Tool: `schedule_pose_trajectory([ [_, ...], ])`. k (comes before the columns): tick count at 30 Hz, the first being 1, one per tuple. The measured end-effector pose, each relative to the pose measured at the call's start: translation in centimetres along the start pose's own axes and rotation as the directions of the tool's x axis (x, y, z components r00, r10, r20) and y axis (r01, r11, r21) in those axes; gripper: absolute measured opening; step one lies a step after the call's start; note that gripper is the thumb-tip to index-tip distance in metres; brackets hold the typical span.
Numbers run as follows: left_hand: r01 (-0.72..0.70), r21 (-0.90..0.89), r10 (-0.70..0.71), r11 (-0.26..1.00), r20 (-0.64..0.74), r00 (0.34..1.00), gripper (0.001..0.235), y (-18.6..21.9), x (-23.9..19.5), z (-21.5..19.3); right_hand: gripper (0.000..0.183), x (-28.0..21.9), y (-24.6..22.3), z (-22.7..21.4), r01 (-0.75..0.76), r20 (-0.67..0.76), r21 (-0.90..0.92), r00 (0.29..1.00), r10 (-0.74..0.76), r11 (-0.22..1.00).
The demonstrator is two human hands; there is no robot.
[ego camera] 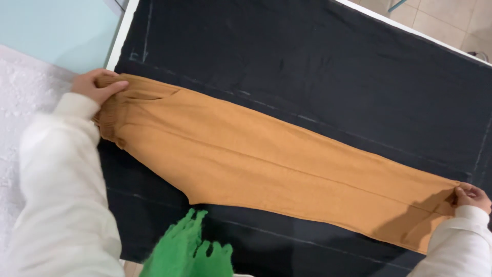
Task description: Tracing the outline of a pair of pants onto fabric using a ruler and chalk.
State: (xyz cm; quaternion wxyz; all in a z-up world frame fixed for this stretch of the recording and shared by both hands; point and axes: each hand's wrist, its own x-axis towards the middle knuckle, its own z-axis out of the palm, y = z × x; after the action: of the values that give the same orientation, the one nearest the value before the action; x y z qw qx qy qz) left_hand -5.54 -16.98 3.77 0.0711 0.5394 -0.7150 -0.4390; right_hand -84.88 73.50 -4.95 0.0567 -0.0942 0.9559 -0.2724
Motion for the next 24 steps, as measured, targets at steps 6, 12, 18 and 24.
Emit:
schedule_pose_trajectory([
  [6,-0.116,0.239,0.142,0.964,-0.098,0.985,0.044,-2.8,2.2,1.7,0.026,-0.7,-1.3,-0.2,-0.021,-0.074,-0.16,0.997,0.009,0.987],
  [12,-0.113,-0.131,0.111,0.985,-0.023,0.994,0.042,-2.7,2.7,1.7,0.027,-0.9,-1.3,-0.4,-0.026,-0.108,-0.2,0.994,0.004,0.979],
  [18,-0.108,0.01,0.109,0.994,-0.081,0.991,0.037,-2.7,2.0,2.0,0.027,-0.1,-2.0,-0.3,-0.075,-0.087,-0.24,0.995,0.056,0.968],
  [24,-0.233,-0.119,0.22,0.965,-0.112,0.969,0.037,-3.3,1.6,2.0,0.03,0.3,0.0,-0.4,0.049,-0.092,-0.24,0.993,-0.072,0.969],
])
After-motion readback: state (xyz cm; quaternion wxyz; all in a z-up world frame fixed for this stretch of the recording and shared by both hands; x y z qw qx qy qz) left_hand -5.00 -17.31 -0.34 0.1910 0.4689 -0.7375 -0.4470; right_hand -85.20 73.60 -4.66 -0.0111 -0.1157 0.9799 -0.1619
